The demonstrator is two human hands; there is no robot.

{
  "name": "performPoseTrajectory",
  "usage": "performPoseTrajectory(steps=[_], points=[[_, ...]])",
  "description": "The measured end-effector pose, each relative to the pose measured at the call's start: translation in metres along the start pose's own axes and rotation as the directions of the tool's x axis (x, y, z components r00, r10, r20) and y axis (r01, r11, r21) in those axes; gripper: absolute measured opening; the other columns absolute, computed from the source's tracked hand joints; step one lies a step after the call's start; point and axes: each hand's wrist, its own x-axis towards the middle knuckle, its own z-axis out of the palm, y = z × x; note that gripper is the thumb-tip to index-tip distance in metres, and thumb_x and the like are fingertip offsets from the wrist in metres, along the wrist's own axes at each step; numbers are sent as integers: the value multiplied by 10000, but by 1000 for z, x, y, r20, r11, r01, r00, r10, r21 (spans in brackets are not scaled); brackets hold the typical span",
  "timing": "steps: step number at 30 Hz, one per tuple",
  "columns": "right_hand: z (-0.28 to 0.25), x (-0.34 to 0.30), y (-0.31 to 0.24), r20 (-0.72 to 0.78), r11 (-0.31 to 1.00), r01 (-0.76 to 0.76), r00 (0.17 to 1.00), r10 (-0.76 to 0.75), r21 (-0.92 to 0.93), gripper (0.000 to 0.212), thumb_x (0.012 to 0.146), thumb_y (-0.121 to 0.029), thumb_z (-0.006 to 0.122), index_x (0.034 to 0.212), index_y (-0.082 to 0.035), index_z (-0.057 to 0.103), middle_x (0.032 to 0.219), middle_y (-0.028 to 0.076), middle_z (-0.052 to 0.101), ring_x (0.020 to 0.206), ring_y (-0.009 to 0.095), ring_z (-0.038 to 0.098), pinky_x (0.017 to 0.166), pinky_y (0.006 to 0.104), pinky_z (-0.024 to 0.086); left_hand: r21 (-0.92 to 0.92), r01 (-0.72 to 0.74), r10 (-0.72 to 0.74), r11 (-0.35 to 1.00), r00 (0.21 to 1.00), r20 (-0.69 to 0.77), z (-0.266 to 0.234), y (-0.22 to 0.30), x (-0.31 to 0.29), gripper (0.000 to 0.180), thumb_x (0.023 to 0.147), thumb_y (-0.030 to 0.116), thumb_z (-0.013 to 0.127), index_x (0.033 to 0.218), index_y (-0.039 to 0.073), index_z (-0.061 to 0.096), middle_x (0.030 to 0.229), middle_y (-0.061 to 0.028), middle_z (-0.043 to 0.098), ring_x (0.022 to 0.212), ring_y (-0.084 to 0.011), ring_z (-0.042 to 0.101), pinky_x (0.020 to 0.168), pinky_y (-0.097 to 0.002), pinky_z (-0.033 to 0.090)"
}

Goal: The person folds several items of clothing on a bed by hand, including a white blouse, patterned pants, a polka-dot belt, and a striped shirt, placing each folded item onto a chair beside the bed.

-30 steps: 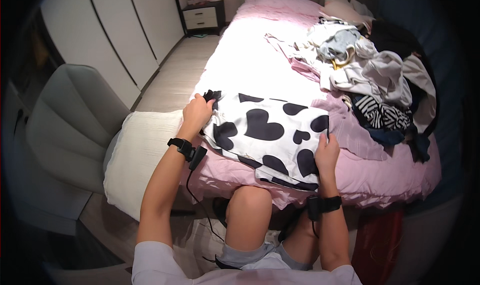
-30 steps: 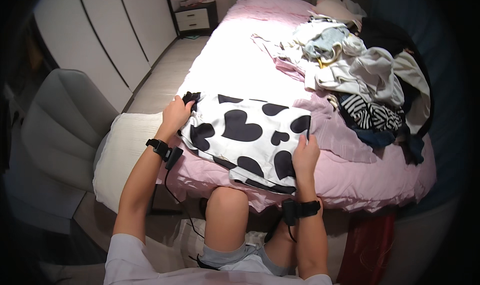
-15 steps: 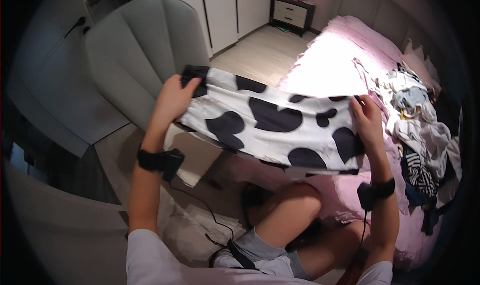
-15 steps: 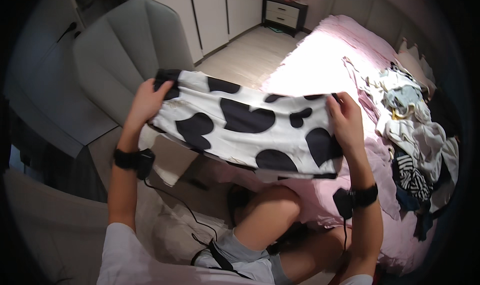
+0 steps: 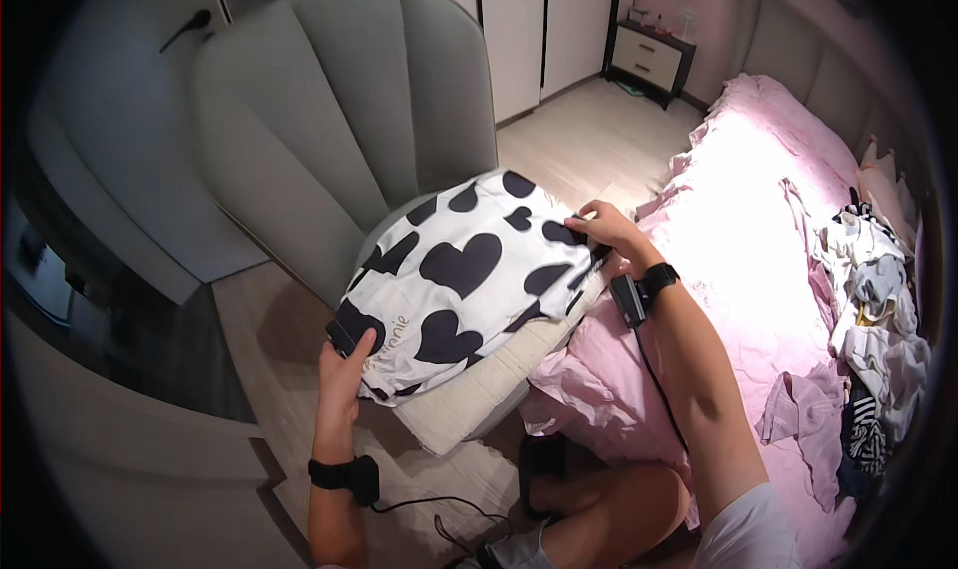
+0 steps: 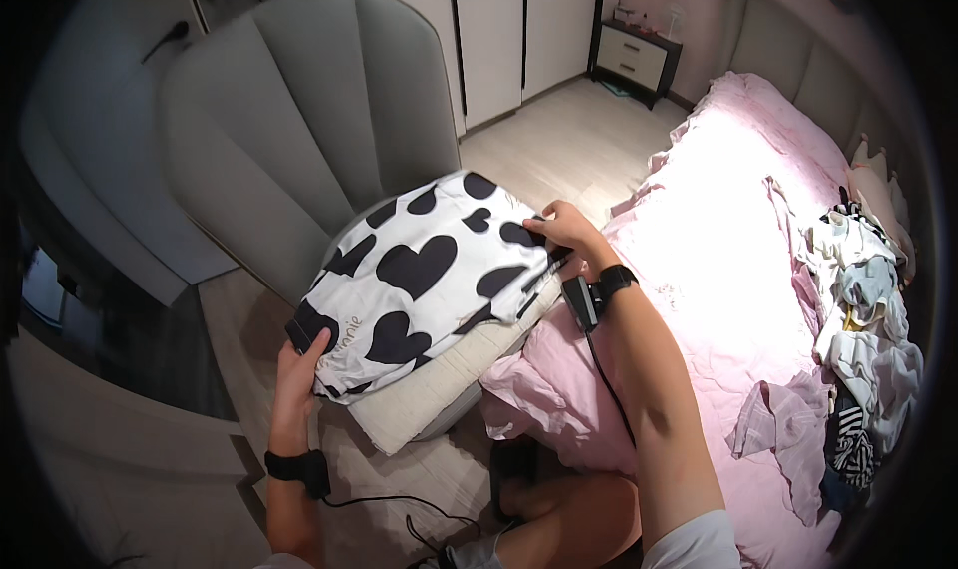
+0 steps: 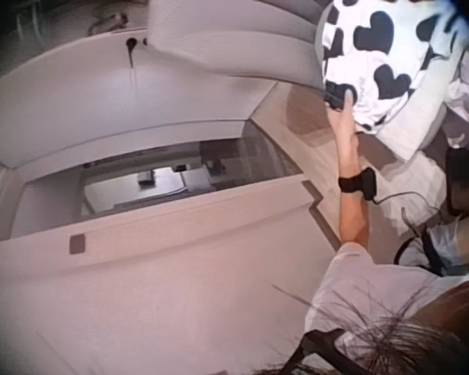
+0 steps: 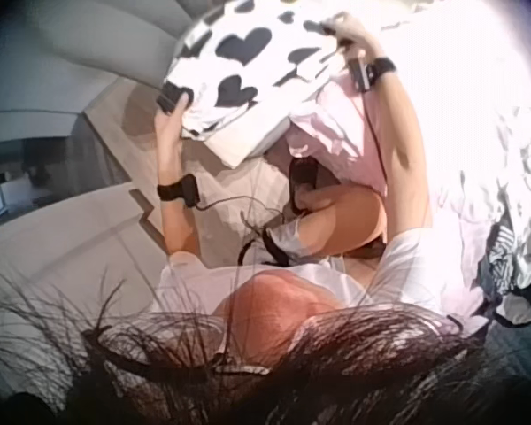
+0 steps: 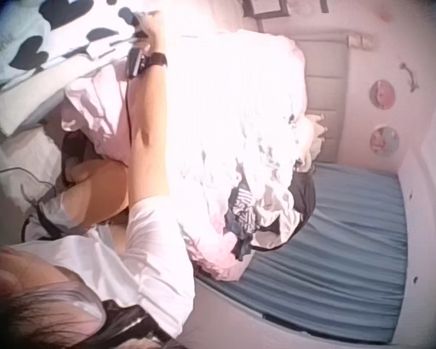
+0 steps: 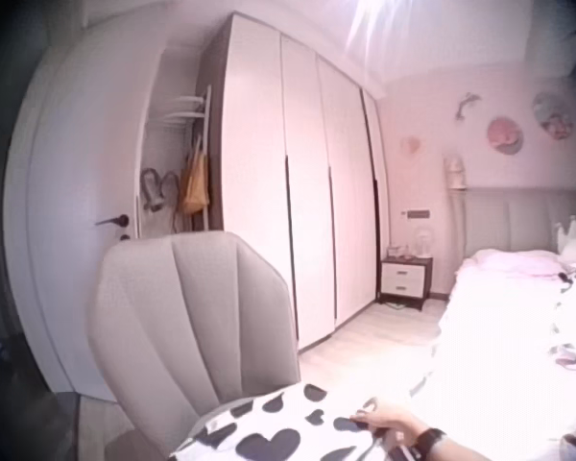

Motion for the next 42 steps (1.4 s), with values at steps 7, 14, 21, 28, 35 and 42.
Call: performPoseTrajectory(steps=[7, 14, 21, 28, 35, 42], points=[[-31, -25, 11, 120, 832, -166, 985, 121, 530, 463, 854, -39, 758, 1276, -25, 568, 867, 90, 674, 743, 154, 630, 611, 280, 483, -54, 55, -53, 997, 998, 38, -6, -18, -13, 477, 877, 72, 761, 1277, -50, 531, 1159, -120, 666, 1005, -187, 663, 861, -312, 528], [-30, -38, 20, -46, 855, -75, 992, 115, 512, 355, 838, -29, 782, 1153, -22, 620, 747, 23, 628, 632, 88, 550, 545, 250, 427, -193, 58, -53, 980, 998, 29, -5, -12, -44, 445, 873, 21, 737, 1259, -39, 522, 1142, -128, 662, 988, -198, 677, 834, -328, 551], [-14, -58, 12, -232, 980, 129, 959, -162, -150, 486, 720, -44, 768, 1167, -26, 579, 1074, 254, 619, 987, 424, 622, 853, 451, 525, 268, -34, 42, 963, 999, -24, -7, -20, -56, 656, 880, 192, 765, 1349, -87, 401, 1287, -207, 557, 1121, -247, 598, 915, -363, 503], [-65, -114, 38, -247, 981, 152, 952, -179, -123, 383, 849, -151, 690, 1190, -23, 573, 1085, 253, 592, 994, 424, 599, 895, 464, 496, 796, -413, 458, 442, 867, 195, 84, 33, -102, 610, 909, 327, 717, 1365, 7, 467, 1493, -199, 349, 1336, -422, 341, 1097, -537, 296], [-126, -238, 43, -132, 966, 246, 958, -255, -82, 307, 885, -239, 660, 1115, -39, 620, 1047, 218, 608, 953, 391, 613, 836, 466, 510, 212, -732, 449, 648, 592, 670, 176, 60, -161, 236, 893, 74, 693, 1093, -36, 632, 1260, -194, 614, 1130, -326, 602, 983, -370, 461], [-198, -362, 121, -279, 995, -79, 958, 58, -64, 341, 832, -249, 724, 1074, -24, 640, 1014, 198, 635, 957, 358, 623, 840, 438, 509, -301, 190, 233, 935, 314, 920, 272, 147, -307, 311, 980, 97, 525, 1222, -93, 478, 1233, -280, 561, 1150, -384, 610, 946, -563, 556]])
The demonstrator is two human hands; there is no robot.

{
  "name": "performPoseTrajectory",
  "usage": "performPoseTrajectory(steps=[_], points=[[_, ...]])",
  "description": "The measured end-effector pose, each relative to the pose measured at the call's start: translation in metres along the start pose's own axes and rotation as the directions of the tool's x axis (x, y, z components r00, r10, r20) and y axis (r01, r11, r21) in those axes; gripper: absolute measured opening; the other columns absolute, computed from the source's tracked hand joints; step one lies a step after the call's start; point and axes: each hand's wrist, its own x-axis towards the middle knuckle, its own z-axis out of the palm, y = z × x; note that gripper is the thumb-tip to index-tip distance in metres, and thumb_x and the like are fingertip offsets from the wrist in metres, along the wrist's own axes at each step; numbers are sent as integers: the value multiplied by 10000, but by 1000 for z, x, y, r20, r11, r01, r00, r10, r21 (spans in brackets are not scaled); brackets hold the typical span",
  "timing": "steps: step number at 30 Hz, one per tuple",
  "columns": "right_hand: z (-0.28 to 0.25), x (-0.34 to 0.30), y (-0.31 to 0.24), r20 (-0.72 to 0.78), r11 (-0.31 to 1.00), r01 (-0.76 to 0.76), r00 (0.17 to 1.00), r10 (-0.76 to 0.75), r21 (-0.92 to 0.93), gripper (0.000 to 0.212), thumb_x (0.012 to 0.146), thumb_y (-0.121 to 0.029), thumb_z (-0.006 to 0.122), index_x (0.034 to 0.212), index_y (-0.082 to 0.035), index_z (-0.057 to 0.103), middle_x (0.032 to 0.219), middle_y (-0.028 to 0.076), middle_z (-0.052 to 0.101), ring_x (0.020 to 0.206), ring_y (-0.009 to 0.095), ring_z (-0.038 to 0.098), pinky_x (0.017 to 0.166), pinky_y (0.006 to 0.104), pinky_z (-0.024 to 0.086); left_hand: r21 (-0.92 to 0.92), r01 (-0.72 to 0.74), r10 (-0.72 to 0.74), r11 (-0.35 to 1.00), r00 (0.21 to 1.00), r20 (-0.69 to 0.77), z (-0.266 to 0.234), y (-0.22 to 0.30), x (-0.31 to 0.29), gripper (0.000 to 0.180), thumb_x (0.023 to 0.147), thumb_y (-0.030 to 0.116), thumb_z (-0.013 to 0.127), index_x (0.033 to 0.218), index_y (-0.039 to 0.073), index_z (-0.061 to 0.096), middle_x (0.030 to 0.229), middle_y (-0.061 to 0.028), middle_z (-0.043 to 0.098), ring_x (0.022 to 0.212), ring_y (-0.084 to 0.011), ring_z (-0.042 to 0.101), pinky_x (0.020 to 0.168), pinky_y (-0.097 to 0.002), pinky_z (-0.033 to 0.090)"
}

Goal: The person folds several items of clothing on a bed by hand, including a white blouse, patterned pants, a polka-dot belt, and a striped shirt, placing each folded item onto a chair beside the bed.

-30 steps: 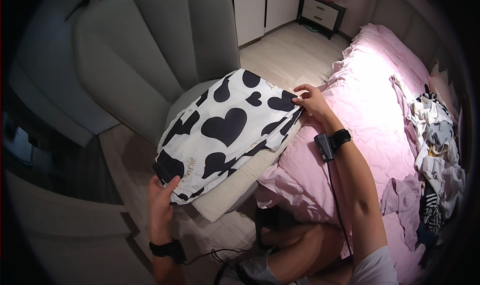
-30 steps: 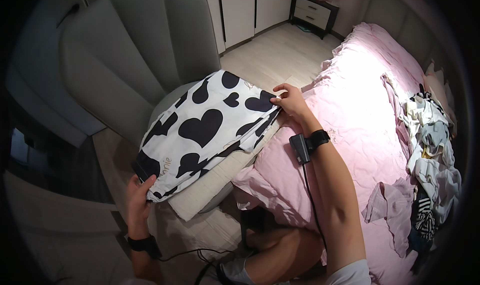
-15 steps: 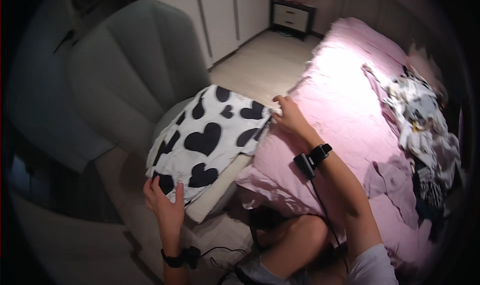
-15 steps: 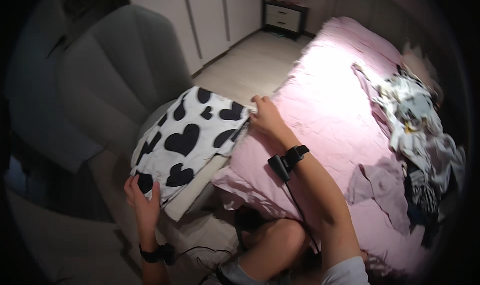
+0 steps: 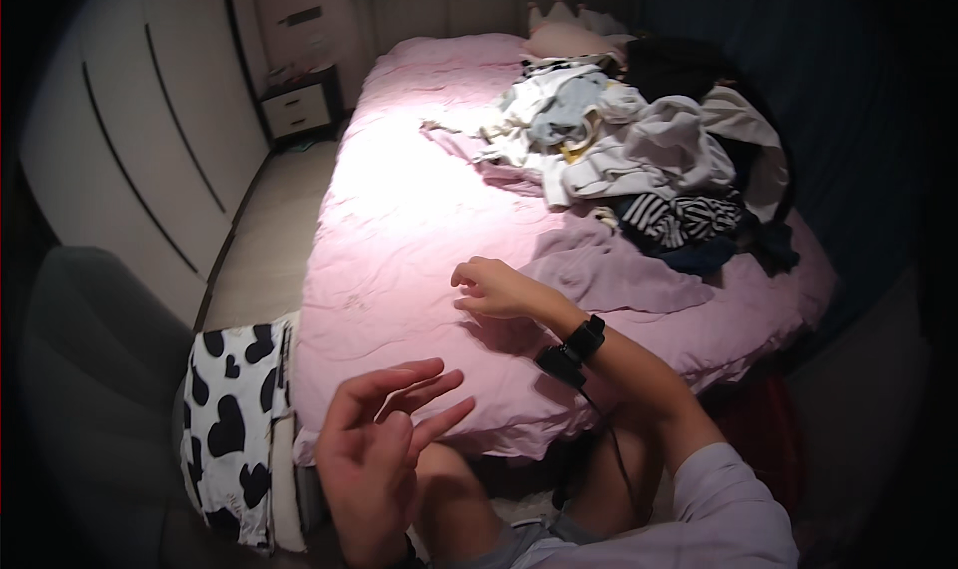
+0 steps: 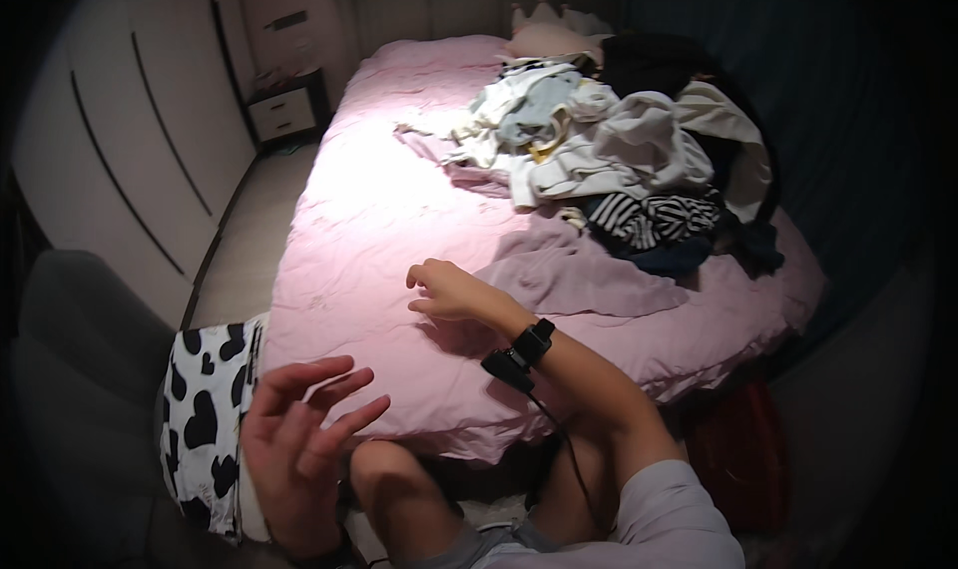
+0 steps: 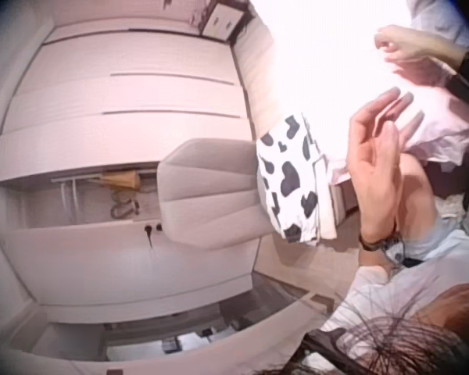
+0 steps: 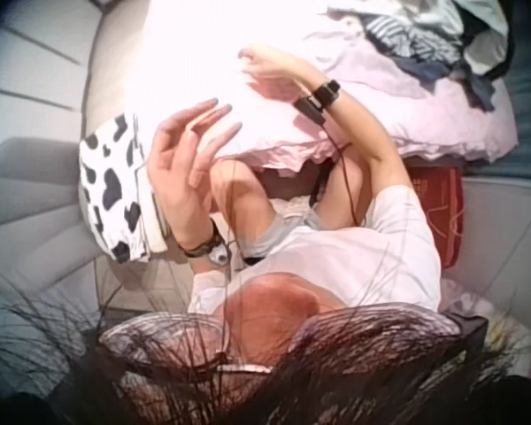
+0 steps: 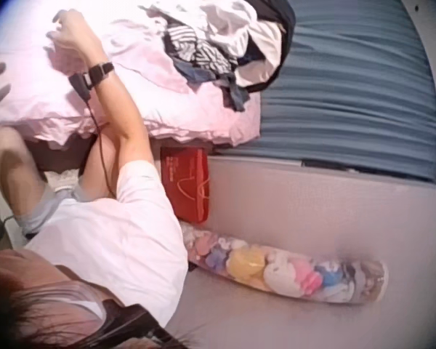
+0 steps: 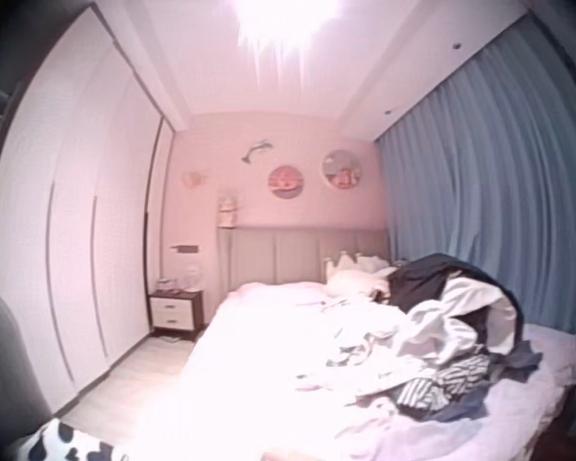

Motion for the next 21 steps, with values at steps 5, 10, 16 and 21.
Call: performPoseTrajectory(steps=[5, 10, 16, 21], points=[[-30, -65, 58, -294, 985, -116, 944, 148, 125, 305, 824, -224, 741, 978, 24, 653, 897, 198, 651, 766, 326, 657, 693, 388, 531, -284, -25, 80, 959, 980, 183, 60, -15, 49, 217, 1000, 130, 499, 1124, -47, 502, 1127, -223, 595, 1032, -332, 646, 894, -505, 559], [-34, -100, 100, -465, 990, -142, 875, 135, 20, 206, 819, -160, 712, 878, 19, 628, 846, 190, 612, 794, 353, 617, 702, 421, 494, 302, -30, -47, 953, 968, 246, 40, -148, 138, 174, 1016, 150, 545, 1024, -23, 569, 915, -139, 649, 797, -213, 681, 808, -335, 568], [-32, -118, 101, -521, 998, -40, 854, 7, -54, 116, 831, -84, 678, 874, 7, 621, 880, 159, 589, 851, 358, 590, 762, 417, 486, 886, -456, 3, 87, 889, 458, 10, -245, 138, 442, 810, 277, 735, 1094, -21, 576, 1066, -230, 536, 983, -404, 546, 826, -508, 461], [-37, -116, 100, -499, 998, -60, 866, 36, -32, 118, 842, -88, 675, 896, 6, 627, 906, 148, 585, 874, 345, 590, 775, 401, 491, 875, -459, 4, 157, 886, 464, 9, -236, 143, 409, 808, 275, 749, 1043, -14, 580, 1055, -203, 535, 996, -377, 533, 828, -472, 424]])
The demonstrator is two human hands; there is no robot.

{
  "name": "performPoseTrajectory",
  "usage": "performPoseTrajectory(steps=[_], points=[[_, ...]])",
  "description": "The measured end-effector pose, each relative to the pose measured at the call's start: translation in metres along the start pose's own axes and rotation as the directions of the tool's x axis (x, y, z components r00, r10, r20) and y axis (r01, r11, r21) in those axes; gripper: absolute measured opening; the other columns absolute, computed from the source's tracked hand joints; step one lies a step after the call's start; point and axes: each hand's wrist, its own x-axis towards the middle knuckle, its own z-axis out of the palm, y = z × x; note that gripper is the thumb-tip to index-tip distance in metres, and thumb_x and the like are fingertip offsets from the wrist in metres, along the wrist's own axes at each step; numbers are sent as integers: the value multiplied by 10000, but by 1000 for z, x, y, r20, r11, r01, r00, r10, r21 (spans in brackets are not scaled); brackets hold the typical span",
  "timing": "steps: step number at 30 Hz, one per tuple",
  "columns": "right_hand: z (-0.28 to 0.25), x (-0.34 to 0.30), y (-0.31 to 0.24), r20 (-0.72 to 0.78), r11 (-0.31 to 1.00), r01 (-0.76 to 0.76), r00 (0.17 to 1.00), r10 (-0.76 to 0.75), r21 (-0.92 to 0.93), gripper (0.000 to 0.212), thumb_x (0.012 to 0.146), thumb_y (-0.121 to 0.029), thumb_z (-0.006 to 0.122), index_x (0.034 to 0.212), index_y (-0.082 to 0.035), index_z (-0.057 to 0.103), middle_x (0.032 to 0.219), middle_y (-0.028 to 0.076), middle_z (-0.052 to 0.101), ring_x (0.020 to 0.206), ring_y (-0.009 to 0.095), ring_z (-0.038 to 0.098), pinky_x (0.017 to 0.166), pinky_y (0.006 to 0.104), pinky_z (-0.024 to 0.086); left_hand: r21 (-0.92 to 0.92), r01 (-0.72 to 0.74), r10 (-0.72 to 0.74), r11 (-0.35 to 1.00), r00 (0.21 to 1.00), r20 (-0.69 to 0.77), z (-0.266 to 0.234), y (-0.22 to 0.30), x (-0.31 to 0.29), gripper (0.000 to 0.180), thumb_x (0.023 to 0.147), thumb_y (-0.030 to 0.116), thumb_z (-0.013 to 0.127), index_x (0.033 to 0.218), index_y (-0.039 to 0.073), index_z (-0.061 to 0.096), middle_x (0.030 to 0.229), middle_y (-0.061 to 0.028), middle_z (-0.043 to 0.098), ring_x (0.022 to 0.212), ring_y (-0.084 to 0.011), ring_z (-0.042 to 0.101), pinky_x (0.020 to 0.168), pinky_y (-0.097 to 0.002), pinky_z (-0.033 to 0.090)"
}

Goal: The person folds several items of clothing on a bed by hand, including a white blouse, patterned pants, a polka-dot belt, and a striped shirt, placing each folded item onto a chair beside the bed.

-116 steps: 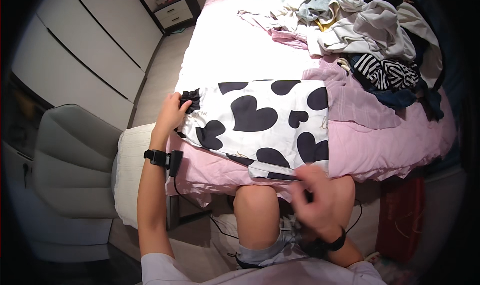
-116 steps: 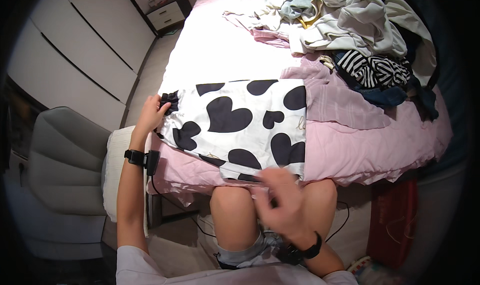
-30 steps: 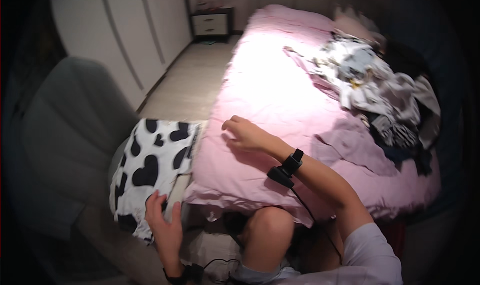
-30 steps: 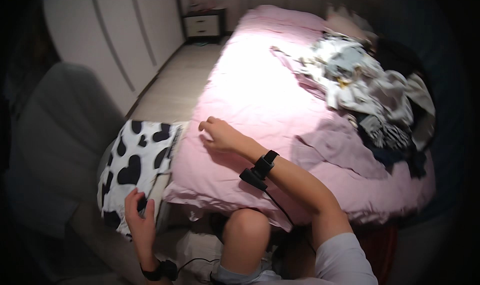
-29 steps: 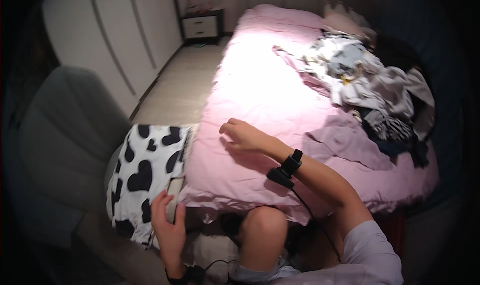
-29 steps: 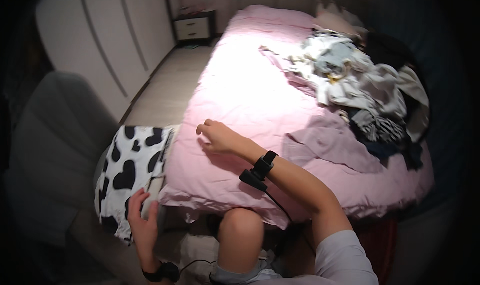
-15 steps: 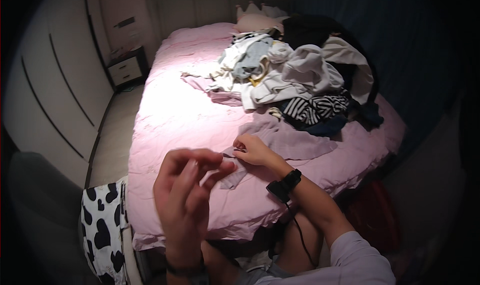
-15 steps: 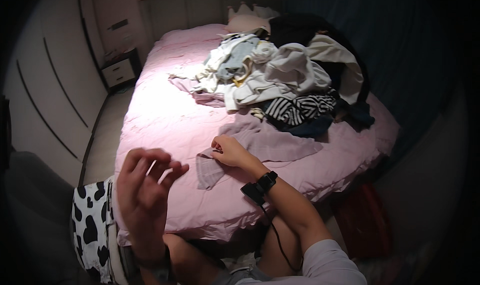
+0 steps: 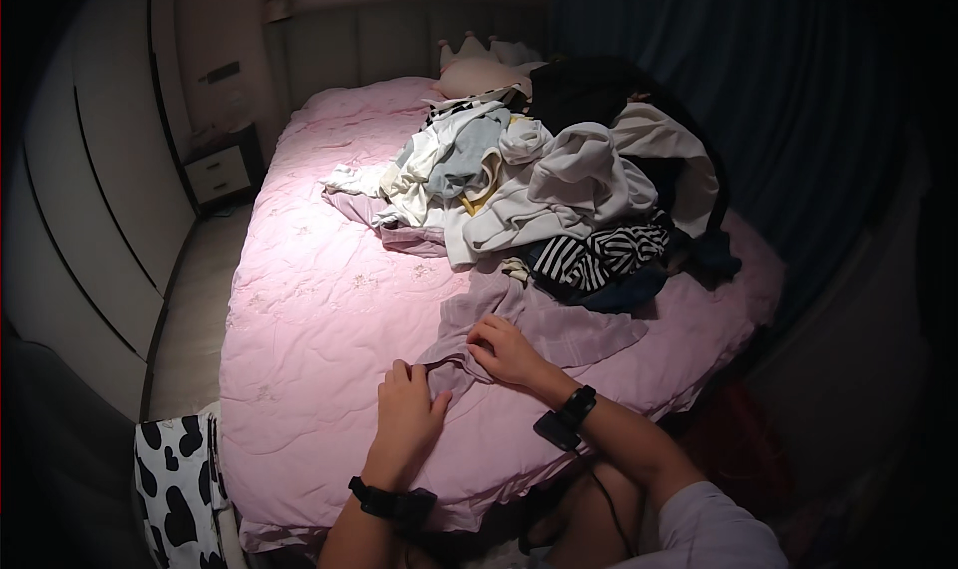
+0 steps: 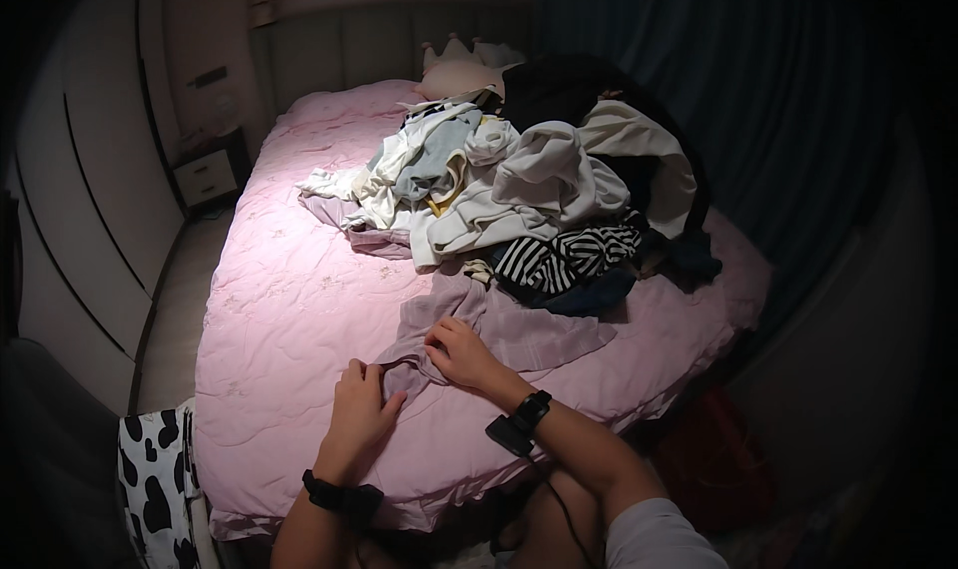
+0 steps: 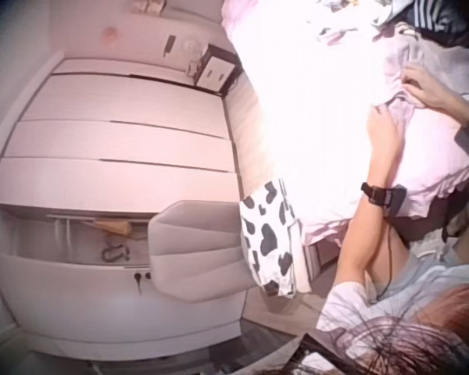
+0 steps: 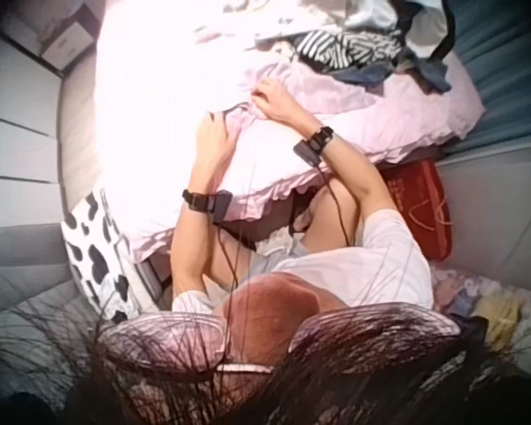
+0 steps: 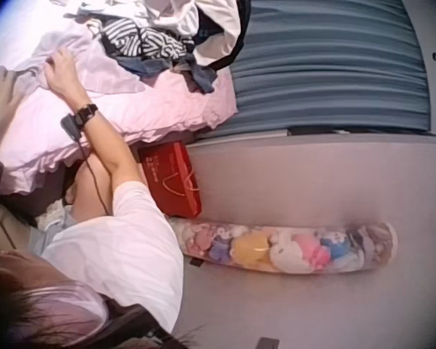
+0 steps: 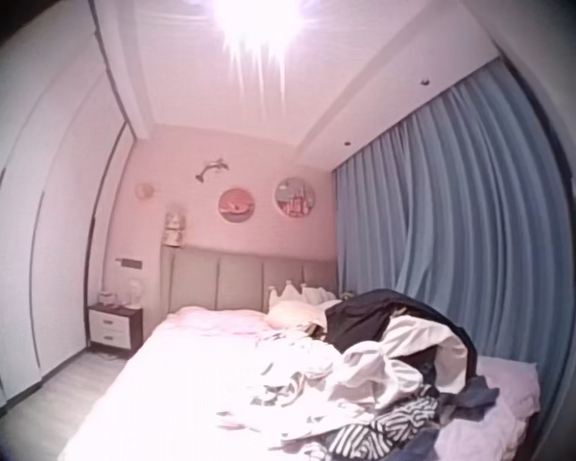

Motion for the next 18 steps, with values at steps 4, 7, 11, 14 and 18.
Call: performPoseTrajectory(steps=[4, 7, 11, 14, 18], points=[[1, 3, 3, 27, 999, -34, 999, 34, 28, 119, 848, -96, 669, 897, 5, 629, 902, 150, 583, 865, 341, 596, 765, 400, 494, -173, 48, -41, 984, 998, 46, -6, -12, -3, 420, 809, 282, 762, 1058, -14, 598, 1018, -218, 560, 927, -406, 572, 792, -471, 465], [4, 7, 7, 48, 999, -43, 998, 42, 30, 121, 852, -106, 668, 886, 3, 629, 899, 151, 581, 847, 339, 602, 752, 402, 495, -184, 19, -9, 983, 999, 53, -6, -19, -5, 420, 818, 285, 763, 1051, -22, 598, 992, -232, 570, 898, -421, 587, 771, -479, 481], [5, 7, 10, 42, 999, -39, 998, 39, 17, 129, 846, -115, 679, 866, 1, 627, 886, 152, 576, 821, 343, 602, 731, 403, 496, -203, 39, -25, 978, 997, 71, -10, -16, -6, 400, 824, 287, 761, 1019, -16, 588, 966, -220, 580, 902, -415, 585, 770, -477, 476], [6, 6, 11, 36, 999, -37, 999, 37, 1, 131, 844, -116, 681, 863, 2, 627, 877, 152, 573, 815, 345, 602, 723, 405, 496, -221, 40, -24, 974, 997, 77, -11, -15, -5, 367, 828, 288, 757, 940, -13, 581, 904, -211, 602, 862, -412, 594, 746, -483, 473], [5, 7, 13, 40, 999, -41, 998, 41, -3, 135, 847, -120, 678, 866, 4, 627, 875, 152, 571, 816, 347, 601, 725, 407, 495, -199, 84, -56, 976, 988, 144, -13, -13, -3, 345, 846, 281, 741, 861, -19, 573, 819, -215, 613, 787, -416, 595, 698, -485, 460]])
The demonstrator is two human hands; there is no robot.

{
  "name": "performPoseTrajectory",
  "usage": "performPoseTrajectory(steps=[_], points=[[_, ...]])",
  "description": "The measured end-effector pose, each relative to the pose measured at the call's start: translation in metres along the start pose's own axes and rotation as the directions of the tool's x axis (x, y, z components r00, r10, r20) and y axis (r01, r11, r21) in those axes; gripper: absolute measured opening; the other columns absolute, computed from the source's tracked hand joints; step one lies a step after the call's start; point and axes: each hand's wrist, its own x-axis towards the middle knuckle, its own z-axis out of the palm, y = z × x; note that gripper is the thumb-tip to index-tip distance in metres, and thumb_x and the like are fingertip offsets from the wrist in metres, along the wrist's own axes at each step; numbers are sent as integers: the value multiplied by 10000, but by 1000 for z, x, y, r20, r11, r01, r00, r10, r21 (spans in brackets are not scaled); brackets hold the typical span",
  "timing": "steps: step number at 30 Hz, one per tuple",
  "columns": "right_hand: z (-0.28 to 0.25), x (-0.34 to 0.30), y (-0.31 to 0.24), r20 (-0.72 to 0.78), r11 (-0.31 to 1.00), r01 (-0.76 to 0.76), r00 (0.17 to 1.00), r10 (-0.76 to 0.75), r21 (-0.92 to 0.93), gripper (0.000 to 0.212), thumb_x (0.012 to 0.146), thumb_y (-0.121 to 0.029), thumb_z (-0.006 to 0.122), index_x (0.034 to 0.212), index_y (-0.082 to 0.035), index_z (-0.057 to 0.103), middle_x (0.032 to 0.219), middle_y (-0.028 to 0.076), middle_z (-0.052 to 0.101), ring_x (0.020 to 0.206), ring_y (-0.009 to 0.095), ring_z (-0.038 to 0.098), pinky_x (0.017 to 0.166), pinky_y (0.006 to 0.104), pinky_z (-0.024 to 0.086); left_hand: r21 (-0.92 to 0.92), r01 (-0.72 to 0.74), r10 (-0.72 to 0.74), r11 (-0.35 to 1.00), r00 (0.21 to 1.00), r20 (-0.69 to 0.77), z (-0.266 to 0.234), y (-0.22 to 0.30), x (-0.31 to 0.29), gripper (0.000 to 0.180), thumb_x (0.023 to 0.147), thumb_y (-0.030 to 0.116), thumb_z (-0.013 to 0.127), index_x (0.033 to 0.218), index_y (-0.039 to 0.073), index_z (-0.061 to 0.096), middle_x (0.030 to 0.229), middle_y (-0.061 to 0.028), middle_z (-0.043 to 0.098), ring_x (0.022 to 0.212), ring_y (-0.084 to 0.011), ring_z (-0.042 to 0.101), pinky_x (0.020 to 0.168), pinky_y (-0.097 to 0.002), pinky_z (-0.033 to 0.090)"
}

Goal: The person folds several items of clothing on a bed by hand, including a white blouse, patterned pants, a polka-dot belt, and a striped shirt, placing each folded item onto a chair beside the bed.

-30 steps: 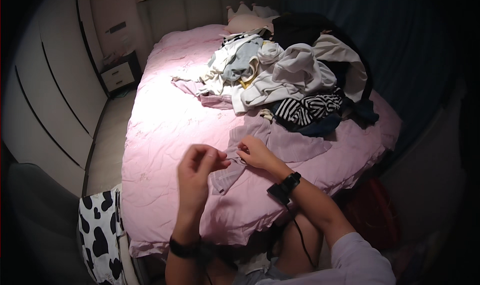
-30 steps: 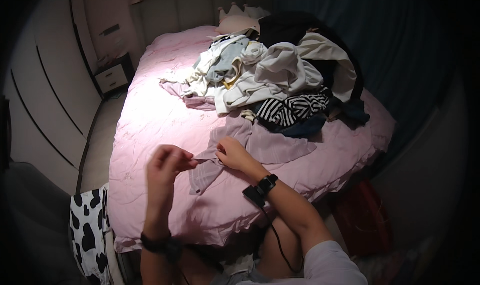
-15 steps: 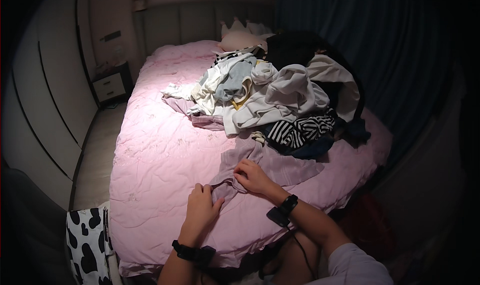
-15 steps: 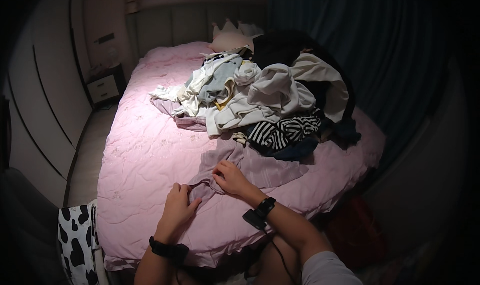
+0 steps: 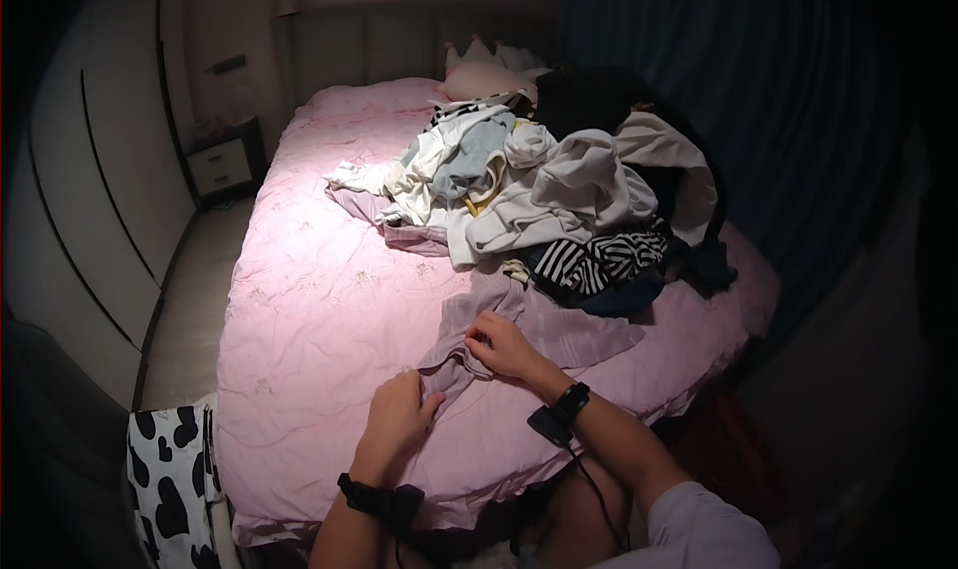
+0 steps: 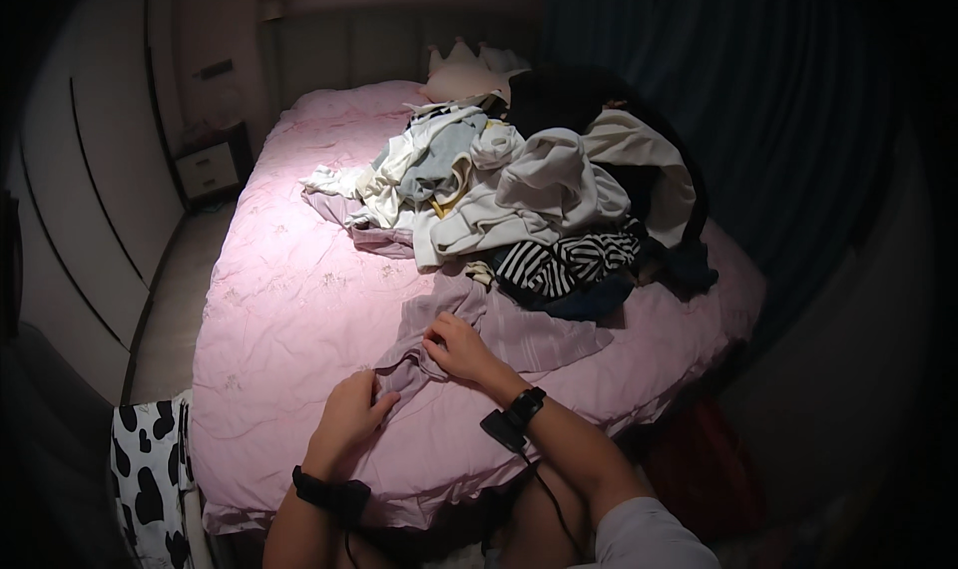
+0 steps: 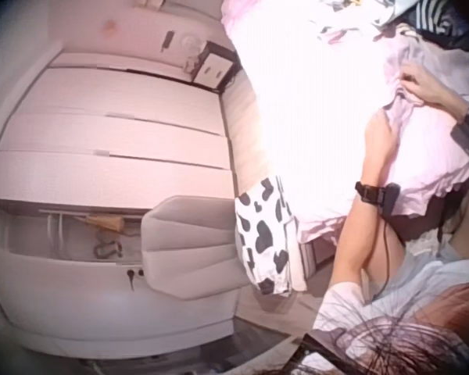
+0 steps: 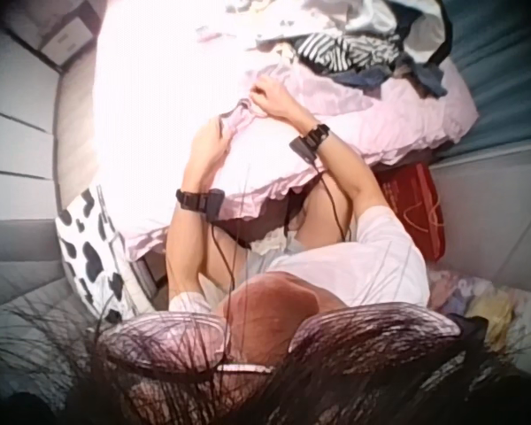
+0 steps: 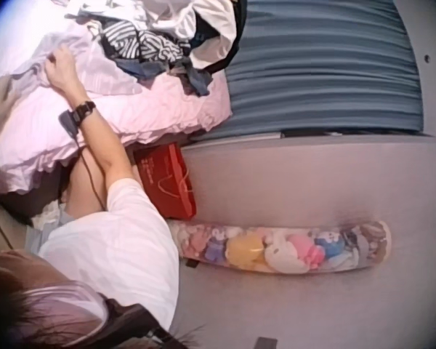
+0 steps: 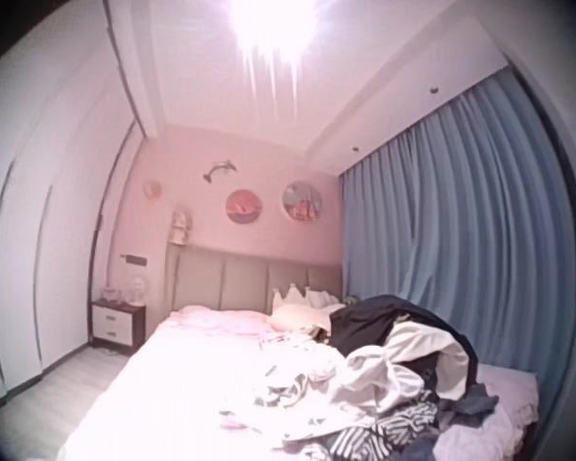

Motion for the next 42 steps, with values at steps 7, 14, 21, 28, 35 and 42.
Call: performPoseTrajectory(steps=[7, 14, 21, 28, 35, 42], points=[[-1, 0, 0, 11, 1000, 2, 1000, -2, 26, 142, 854, -129, 671, 882, 4, 635, 889, 154, 571, 837, 345, 600, 745, 398, 495, 43, -12, 12, 999, 1000, 2, -1, 3, 0, 350, 859, 287, 713, 777, -22, 570, 770, -225, 600, 745, -422, 586, 663, -482, 444], [1, 1, 8, -24, 998, 61, 998, -61, 21, 111, 867, -105, 680, 889, -4, 640, 865, 125, 571, 753, 291, 610, 670, 362, 496, 30, 6, -8, 1000, 999, 40, -1, 2, 1, 378, 860, 307, 708, 742, -22, 566, 722, -220, 580, 710, -417, 575, 638, -483, 429], [-2, 2, 4, 24, 999, 2, 1000, -3, 32, 149, 865, -137, 666, 880, 6, 626, 891, 161, 577, 824, 349, 601, 739, 411, 494, 18, 9, -10, 1000, 999, 51, -2, 1, 2, 384, 855, 304, 716, 743, -28, 560, 732, -224, 577, 706, -416, 568, 635, -479, 424], [-1, 2, 5, 32, 999, -9, 999, 8, 44, 149, 867, -139, 670, 885, 3, 629, 898, 159, 581, 829, 343, 604, 742, 409, 497, 52, 1, -4, 999, 998, 63, -3, 2, 3, 385, 864, 329, 704, 746, -21, 595, 753, -225, 614, 727, -423, 604, 657, -495, 454], [1, 2, 7, -22, 998, 57, 998, -56, 25, 122, 872, -115, 682, 883, -1, 639, 865, 126, 570, 763, 279, 603, 677, 362, 494, 48, 12, -15, 999, 997, 73, -5, 4, 2, 393, 863, 335, 704, 746, -24, 596, 753, -225, 616, 724, -420, 603, 658, -497, 451], [2, 1, 8, 0, 999, 50, 999, -50, 13, 127, 879, -113, 683, 909, 1, 636, 898, 126, 575, 769, 267, 622, 690, 345, 508, 31, 13, -16, 999, 998, 67, -4, 0, 0, 399, 857, 329, 714, 732, -30, 592, 755, -227, 617, 723, -423, 601, 653, -495, 450]])
